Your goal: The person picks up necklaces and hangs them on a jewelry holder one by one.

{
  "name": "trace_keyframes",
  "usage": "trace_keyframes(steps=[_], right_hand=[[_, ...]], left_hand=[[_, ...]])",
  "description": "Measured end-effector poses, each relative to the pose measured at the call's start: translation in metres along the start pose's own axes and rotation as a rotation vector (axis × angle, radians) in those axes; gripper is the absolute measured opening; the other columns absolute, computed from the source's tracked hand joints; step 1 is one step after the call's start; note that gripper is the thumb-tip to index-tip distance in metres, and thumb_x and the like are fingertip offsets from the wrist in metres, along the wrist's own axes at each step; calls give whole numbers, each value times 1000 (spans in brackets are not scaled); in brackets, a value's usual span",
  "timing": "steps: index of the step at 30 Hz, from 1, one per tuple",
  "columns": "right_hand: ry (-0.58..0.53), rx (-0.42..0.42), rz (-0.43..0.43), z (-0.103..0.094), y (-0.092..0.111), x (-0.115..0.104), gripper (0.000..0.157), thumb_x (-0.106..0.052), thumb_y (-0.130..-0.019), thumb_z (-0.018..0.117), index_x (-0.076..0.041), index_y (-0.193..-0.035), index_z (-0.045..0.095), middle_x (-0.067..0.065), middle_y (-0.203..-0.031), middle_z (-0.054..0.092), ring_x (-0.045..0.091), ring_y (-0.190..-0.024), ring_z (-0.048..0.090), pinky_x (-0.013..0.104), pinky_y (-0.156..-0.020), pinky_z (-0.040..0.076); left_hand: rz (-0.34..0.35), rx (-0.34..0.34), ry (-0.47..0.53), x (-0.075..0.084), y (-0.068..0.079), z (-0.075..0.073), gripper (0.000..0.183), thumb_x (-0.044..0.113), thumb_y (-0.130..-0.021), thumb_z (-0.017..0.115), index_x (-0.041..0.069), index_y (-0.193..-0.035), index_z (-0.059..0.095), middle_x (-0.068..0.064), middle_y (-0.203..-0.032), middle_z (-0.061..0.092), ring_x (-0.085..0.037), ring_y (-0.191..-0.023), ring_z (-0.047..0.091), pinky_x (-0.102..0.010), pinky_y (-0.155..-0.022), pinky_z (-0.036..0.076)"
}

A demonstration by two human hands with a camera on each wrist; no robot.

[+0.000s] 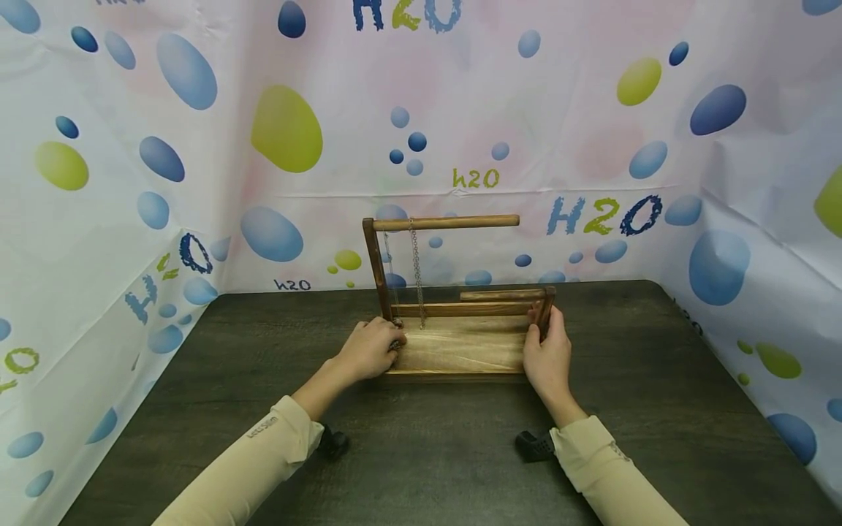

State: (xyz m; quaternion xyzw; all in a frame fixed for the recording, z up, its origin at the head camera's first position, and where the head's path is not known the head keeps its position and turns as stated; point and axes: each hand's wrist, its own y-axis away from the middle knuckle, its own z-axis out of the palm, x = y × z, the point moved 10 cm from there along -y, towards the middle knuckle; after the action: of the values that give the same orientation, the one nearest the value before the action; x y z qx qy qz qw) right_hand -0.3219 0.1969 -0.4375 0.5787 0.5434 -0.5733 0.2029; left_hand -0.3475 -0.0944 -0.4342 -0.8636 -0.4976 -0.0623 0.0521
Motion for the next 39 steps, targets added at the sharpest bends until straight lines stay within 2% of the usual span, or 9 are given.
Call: trace_keyframes(steps=[9,21,31,39], right_hand=[[-2,-5,8,1,1,-1,39,3,-102,46,-1,-140,48,20,-128,63,36,-123,57,53,-102,42],[12,0,12,0,1,1,40,2,-102,47,-1,-141,47,21,-128,62,38,-123,56,55,-102,41],[2,-13,17,1,1,1,39,3,-102,45,0,-141,47,22,-130,61,37,-124,55,54,-104,40],[14,-4,11,1,0,0,38,3,-102,46,0,-140,47,21,-128,62,37,-124,56,54,-103,42]], left_hand=[[10,22,-53,0,-1,2,21,8,-93,72,17,-111,76,-4,-114,68,-28,-110,60,-53,-94,47],[42,75,-71,3,-5,-1,15,5,-92,71,15,-102,77,-2,-100,71,-25,-98,63,-51,-86,49],[27,64,-71,1,-7,1,14,5,-92,72,18,-96,76,1,-96,72,-24,-96,63,-51,-89,48],[42,108,-32,2,-5,-3,12,7,-94,71,19,-92,73,3,-88,69,-23,-91,62,-56,-99,42]])
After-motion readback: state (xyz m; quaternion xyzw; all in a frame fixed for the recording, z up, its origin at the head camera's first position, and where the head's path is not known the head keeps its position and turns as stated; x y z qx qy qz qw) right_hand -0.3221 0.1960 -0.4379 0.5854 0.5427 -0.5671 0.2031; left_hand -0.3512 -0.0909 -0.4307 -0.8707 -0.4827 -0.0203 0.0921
